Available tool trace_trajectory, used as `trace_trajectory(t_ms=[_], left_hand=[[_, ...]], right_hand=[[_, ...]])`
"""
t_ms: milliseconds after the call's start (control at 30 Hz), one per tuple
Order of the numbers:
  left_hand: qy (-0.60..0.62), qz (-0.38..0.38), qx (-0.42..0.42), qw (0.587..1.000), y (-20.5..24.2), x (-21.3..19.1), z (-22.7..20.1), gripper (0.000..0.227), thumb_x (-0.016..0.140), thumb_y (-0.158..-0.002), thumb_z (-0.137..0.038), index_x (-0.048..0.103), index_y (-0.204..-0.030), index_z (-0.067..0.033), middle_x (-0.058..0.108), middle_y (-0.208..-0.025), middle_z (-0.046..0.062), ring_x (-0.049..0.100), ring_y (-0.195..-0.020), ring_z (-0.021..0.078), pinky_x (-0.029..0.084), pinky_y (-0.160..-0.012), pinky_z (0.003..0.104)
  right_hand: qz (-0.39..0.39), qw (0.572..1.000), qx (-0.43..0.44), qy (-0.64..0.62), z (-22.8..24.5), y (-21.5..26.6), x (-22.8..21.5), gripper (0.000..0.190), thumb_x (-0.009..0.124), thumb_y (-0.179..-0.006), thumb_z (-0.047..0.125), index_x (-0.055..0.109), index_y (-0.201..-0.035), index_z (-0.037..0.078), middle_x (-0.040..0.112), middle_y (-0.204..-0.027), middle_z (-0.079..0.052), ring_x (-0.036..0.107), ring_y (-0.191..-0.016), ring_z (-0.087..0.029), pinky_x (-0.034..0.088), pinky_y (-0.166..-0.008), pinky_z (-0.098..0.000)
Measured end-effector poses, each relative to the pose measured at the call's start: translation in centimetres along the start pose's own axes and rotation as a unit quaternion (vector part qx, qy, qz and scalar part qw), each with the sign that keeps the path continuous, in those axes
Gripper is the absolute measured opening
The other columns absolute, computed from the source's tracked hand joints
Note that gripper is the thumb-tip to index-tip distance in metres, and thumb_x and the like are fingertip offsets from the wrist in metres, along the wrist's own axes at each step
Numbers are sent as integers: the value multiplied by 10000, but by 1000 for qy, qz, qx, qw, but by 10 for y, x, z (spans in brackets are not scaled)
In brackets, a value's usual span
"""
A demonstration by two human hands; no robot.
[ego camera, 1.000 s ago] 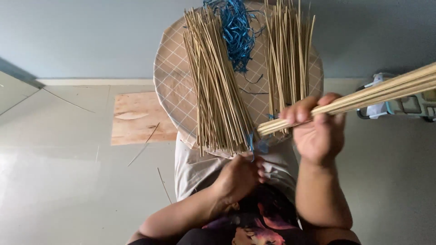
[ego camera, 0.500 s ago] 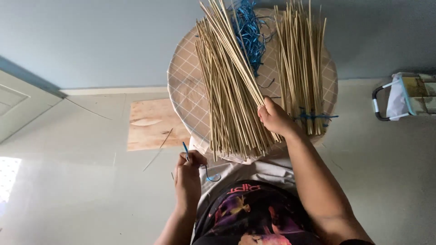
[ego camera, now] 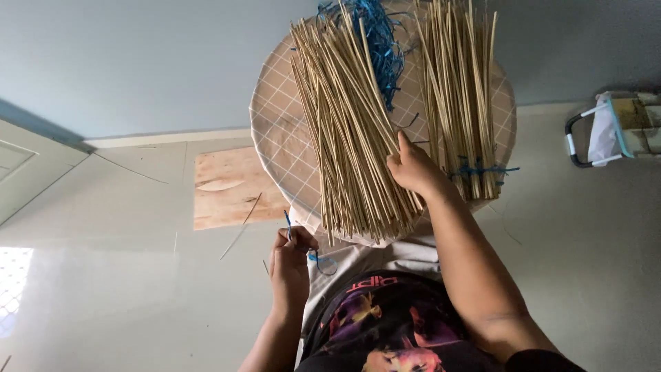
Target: Bundling thin bamboo sticks together using blue plastic string ties.
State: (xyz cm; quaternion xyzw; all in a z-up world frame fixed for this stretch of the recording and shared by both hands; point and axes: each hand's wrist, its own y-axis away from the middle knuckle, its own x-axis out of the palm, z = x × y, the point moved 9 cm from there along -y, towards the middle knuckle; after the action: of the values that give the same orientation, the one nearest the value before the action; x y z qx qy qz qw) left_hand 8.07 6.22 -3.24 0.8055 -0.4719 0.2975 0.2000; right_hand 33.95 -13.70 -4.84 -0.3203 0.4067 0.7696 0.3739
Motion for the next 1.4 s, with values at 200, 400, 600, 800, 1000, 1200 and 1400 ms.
trace_trajectory(t_ms=[200,400,600,800,1000,1200,1400], left_hand=[[13,5,-6,1000,-5,-1,4,153,369,-957,-20,515,-920,-45,604,-944,152,565,-824,243,457,-827,366],[12,15,-5,1000,-6,2,9,133,381,-947,-18,510,-929,-45,597,-933,154,565,-827,243,466,-807,360],[6,15,-14,1000,-2,6,14,124,390,-921,-20,509,-925,-53,602,-915,153,567,-821,239,458,-811,350],[-148,49,-12,988,-3,43,2,140,391,-987,-63,522,-936,-63,610,-903,109,552,-858,208,461,-873,352],[-273,165,95,943,-88,111,4,119,592,-1004,-123,603,-1032,-9,618,-881,147,554,-871,234,445,-807,349],[-240,166,7,956,-276,186,78,174,580,-983,-153,626,-987,15,561,-811,110,620,-696,229,525,-627,354],[-550,55,58,832,-458,146,149,316,669,-941,-351,771,-1082,-87,755,-833,148,773,-766,301,601,-641,476]], right_hand=[[-7,999,-4,41,17,25,-12,635,372,-1063,297,204,-1620,43,335,-1607,-238,429,-1422,-362,396,-1170,-465],[-123,991,-44,-1,13,20,-10,646,387,-1063,443,342,-1563,36,432,-1552,-232,538,-1314,-403,493,-1050,-535],[-124,990,-65,26,12,24,-9,596,413,-1067,457,531,-1451,17,655,-1322,-222,692,-1117,-368,575,-931,-467],[-283,942,-178,7,2,42,-18,609,494,-1056,435,545,-1387,-74,655,-1267,-288,667,-1083,-442,548,-902,-492],[-242,938,-202,-143,-13,113,-45,496,553,-1045,336,577,-1432,27,670,-1154,-247,671,-1105,-423,542,-933,-534],[-190,948,-146,-211,-68,139,-29,416,522,-1057,332,661,-1338,57,732,-1121,-206,717,-1063,-387,583,-882,-531],[-246,918,-134,-279,-84,155,-45,257,679,-957,179,765,-1185,98,793,-1047,-133,744,-1057,-306,558,-955,-473]])
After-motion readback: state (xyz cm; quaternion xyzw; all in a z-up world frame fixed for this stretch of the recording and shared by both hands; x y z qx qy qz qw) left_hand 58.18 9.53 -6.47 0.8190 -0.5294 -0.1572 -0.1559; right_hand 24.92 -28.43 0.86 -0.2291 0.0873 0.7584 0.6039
